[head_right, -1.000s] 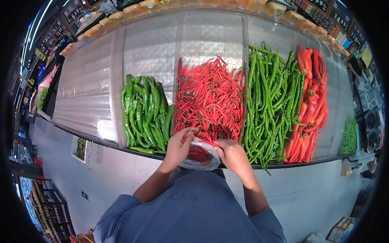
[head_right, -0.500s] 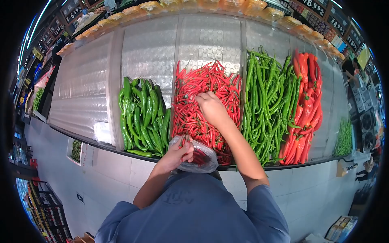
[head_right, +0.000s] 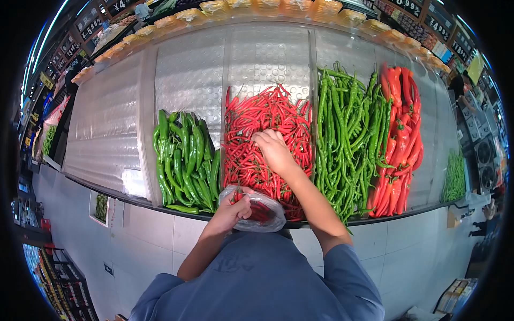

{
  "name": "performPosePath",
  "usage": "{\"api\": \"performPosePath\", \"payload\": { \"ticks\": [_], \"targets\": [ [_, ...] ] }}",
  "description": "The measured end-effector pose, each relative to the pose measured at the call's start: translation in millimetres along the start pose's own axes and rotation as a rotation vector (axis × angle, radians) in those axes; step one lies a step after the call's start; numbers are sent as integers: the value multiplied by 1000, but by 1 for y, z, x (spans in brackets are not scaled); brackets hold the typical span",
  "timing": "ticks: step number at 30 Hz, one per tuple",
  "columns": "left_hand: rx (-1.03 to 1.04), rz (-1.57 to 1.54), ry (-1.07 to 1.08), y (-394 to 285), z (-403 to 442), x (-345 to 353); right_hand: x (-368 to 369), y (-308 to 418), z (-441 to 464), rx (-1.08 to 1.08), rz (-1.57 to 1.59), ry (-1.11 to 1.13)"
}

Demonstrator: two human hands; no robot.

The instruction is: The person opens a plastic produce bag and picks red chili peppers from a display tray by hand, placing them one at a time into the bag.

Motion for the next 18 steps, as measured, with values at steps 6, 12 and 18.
{"api": "performPosePath", "payload": {
  "ticks": [6, 12, 18],
  "targets": [
    [132, -44, -61, -15, 16, -1, 9, -33, -33, 640, 1285, -413],
    [280, 97, -185, -28, 24, 25, -5, 9, -84, 850, 2065, -440],
    [155, 24, -133, -1, 35, 34, -16, 12, -117, 884, 2071, -423]
  ]
}}
Point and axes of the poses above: each hand's wrist, its own z-axis towards the middle knuckle, its own x-axis out of the palm, y = z × x, the point moved 9 cm from there along z, towards the middle knuckle, and after that the axes turned 14 degrees about -z, right-handed, at the moved point
